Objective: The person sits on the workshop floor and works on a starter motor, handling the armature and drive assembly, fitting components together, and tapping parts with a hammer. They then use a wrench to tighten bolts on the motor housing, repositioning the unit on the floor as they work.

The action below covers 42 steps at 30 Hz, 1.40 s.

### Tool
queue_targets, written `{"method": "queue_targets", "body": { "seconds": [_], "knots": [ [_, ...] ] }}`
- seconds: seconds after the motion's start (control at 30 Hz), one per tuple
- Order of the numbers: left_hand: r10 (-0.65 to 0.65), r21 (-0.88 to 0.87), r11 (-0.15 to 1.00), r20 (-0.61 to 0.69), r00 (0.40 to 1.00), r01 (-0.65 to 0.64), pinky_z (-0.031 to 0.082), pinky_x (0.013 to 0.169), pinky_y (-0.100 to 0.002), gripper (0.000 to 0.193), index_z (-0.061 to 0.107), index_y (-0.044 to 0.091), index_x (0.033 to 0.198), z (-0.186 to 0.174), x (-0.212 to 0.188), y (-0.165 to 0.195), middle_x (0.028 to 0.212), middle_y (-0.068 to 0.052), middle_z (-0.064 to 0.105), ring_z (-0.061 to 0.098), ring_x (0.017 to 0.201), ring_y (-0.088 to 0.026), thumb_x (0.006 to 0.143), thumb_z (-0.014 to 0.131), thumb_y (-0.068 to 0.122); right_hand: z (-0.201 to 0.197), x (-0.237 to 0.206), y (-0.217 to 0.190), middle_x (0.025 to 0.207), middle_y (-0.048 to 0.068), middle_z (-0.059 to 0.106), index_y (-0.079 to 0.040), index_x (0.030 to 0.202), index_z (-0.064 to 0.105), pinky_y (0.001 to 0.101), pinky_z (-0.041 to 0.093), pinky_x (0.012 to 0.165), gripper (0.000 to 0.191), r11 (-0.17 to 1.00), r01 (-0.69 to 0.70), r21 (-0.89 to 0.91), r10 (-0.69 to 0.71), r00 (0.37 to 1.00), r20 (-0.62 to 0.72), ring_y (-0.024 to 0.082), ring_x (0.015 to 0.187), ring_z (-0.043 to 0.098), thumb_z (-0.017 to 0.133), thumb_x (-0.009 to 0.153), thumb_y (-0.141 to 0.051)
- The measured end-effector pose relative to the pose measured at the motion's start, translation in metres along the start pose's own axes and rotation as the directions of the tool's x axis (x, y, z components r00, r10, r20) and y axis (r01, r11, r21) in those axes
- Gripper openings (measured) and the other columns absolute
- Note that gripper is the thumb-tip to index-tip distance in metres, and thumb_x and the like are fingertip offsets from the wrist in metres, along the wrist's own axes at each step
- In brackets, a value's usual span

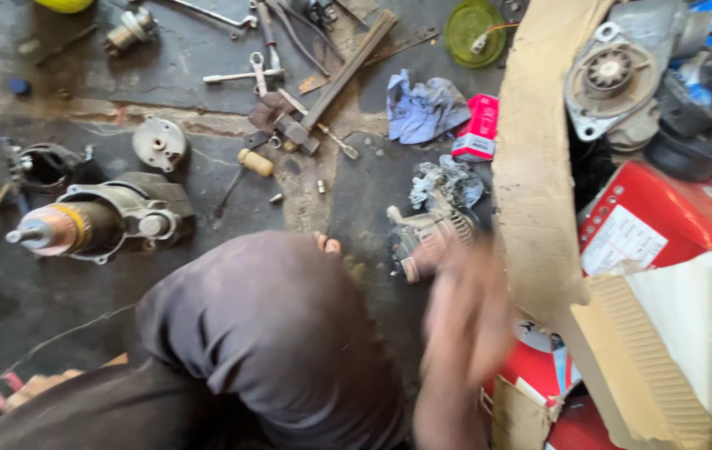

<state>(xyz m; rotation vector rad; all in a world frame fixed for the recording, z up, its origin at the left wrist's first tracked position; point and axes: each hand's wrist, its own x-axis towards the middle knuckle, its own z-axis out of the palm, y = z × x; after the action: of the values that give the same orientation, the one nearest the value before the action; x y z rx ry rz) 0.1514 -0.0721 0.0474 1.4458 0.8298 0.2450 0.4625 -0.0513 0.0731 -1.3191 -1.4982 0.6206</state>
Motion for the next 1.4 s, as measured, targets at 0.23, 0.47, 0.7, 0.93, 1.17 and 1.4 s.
{"method": "queue_targets", "body": {
  "seconds": [0.23, 0.47, 0.7, 0.93, 1.17, 1.4],
  "knots": [
    [-0.087, -0.014, 0.996, -0.381, 0.920, 0.089, 0.043, 0.115, -0.044, 0.054, 0.058, -0.005, 0.133, -0.004, -0.100, 0.010, 0.133, -0.023, 0.068, 0.064, 0.129, -0.032, 0.105, 0.050, 0.040, 0.043, 0.148, 0.209, 0.131, 0.027, 0.059, 0.000, 0.137, 0.057, 0.0500, 0.047, 0.098, 0.062, 0.882, 0.007, -0.471, 0.139, 0.952, 0.274, 0.045, 0.119, 0.057, 0.082, 0.083, -0.020],
    [-0.157, -0.084, 0.987, -0.680, 0.716, 0.136, 0.041, 0.118, -0.046, 0.058, 0.056, -0.007, 0.135, -0.034, -0.188, 0.033, 0.136, -0.025, 0.066, 0.062, 0.133, -0.033, 0.106, 0.047, 0.042, 0.081, 0.169, 0.281, 0.132, 0.029, 0.063, -0.006, 0.137, 0.064, 0.0509, 0.046, 0.106, 0.063, 0.744, -0.076, -0.664, 0.321, 0.912, 0.255, 0.045, 0.124, 0.059, 0.083, 0.082, -0.028],
    [-0.081, -0.031, 0.995, -0.794, 0.602, 0.093, 0.039, 0.121, -0.047, 0.061, 0.055, -0.008, 0.137, -0.035, -0.185, 0.041, 0.138, -0.026, 0.065, 0.061, 0.136, -0.034, 0.106, 0.045, 0.044, 0.111, 0.184, 0.171, 0.124, 0.021, 0.069, -0.008, 0.132, 0.067, 0.0517, 0.050, 0.092, 0.061, 0.664, 0.224, -0.714, 0.157, 0.891, 0.426, 0.040, 0.112, 0.065, 0.086, 0.078, -0.031],
    [0.027, 0.069, 0.968, -0.984, 0.176, 0.241, 0.044, 0.118, -0.038, 0.070, 0.053, -0.009, 0.140, -0.002, -0.167, 0.083, 0.130, -0.021, 0.063, 0.062, 0.122, -0.025, 0.106, 0.051, 0.053, 0.220, 0.170, 0.146, 0.119, 0.020, 0.065, -0.031, 0.157, 0.038, 0.0483, 0.056, 0.080, 0.092, 0.640, 0.621, -0.452, 0.251, 0.387, 0.887, 0.040, 0.102, 0.068, 0.077, 0.075, -0.017],
    [0.284, 0.263, 0.660, -0.954, 0.091, 0.704, 0.047, 0.111, -0.040, 0.047, 0.060, 0.000, 0.138, -0.009, -0.160, 0.052, 0.131, -0.020, 0.058, 0.058, 0.125, -0.034, 0.107, 0.074, 0.032, 0.235, 0.170, 0.178, 0.106, 0.018, 0.071, -0.024, 0.140, 0.052, 0.0517, 0.055, 0.077, 0.067, 0.570, 0.685, -0.454, 0.261, 0.373, 0.890, 0.040, 0.097, 0.070, 0.077, 0.078, -0.022],
    [0.231, 0.181, 0.653, -0.972, 0.035, 0.736, 0.048, 0.106, -0.047, 0.047, 0.061, -0.002, 0.134, -0.038, -0.168, 0.025, 0.128, -0.021, 0.059, 0.059, 0.123, -0.040, 0.100, 0.075, 0.028, 0.195, 0.189, 0.185, 0.114, 0.021, 0.071, -0.021, 0.143, 0.053, 0.0521, 0.054, 0.087, 0.073, 0.545, 0.448, -0.709, 0.400, 0.604, 0.689, 0.041, 0.105, 0.069, 0.081, 0.075, -0.025]
  ]
}}
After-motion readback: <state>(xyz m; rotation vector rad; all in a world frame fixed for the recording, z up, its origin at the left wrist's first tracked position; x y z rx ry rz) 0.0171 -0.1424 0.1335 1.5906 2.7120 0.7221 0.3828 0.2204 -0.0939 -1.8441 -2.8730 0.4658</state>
